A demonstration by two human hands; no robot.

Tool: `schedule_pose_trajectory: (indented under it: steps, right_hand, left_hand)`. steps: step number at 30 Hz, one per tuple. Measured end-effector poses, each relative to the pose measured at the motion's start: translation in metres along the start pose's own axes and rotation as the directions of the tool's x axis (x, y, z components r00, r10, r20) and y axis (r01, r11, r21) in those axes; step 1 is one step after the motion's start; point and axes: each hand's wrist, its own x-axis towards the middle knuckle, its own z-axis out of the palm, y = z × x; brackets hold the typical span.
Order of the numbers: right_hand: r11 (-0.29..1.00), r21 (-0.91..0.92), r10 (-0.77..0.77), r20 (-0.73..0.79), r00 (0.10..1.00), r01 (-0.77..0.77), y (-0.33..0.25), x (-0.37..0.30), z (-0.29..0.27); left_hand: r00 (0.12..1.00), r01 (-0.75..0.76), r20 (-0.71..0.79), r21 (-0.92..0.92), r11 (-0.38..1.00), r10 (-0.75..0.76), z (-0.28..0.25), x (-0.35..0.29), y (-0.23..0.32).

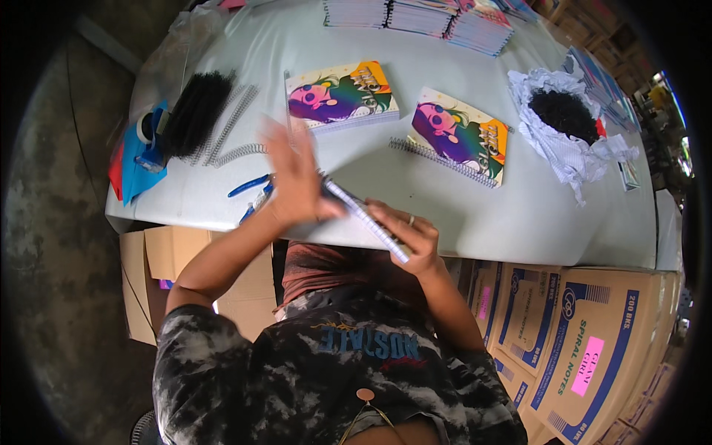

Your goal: The person assembles spiral-bound notebooks by inserting metal coils into pre-punched holes. They repeatedly pick up a notebook, align a coil, and press it into place, then place the finished notebook into a cardboard box.

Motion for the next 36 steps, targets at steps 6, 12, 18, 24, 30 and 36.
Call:
schedule_pose_trajectory:
  steps: [6,12,18,24,30,36]
  right_hand:
    - [0.996,0.087,0.024,0.026,0.999,-0.026,0.002,-0.001,0.003]
    - [0.998,0.009,0.064,-0.034,0.997,-0.064,0.011,-0.005,0.004]
    - [1.0,0.001,0.023,0.001,1.0,-0.023,0.006,0.006,0.01]
    - [0.999,-0.039,0.006,0.011,1.0,-0.006,0.002,0.007,0.017]
    - [1.0,0.027,0.005,-0.061,0.998,-0.003,0.01,0.011,0.015]
    - [0.991,0.069,0.114,-0.043,0.993,-0.111,0.013,0.006,0.021]
  left_hand:
    - [0.944,-0.33,0.005,0.089,0.94,0.331,-0.025,0.025,0.014]
    - [0.646,-0.762,-0.124,-0.039,0.647,0.753,-0.01,0.019,0.028]
    - [0.961,-0.277,-0.038,-0.216,0.936,0.275,0.003,-0.004,0.025]
    - [0.972,-0.231,-0.005,-0.212,0.949,0.236,-0.004,0.018,0.003]
    - [0.837,-0.543,-0.104,-0.284,0.79,0.538,0.008,0.013,0.029]
    - [0.907,-0.265,0.18,-0.458,0.849,0.38,0.009,-0.004,0.049]
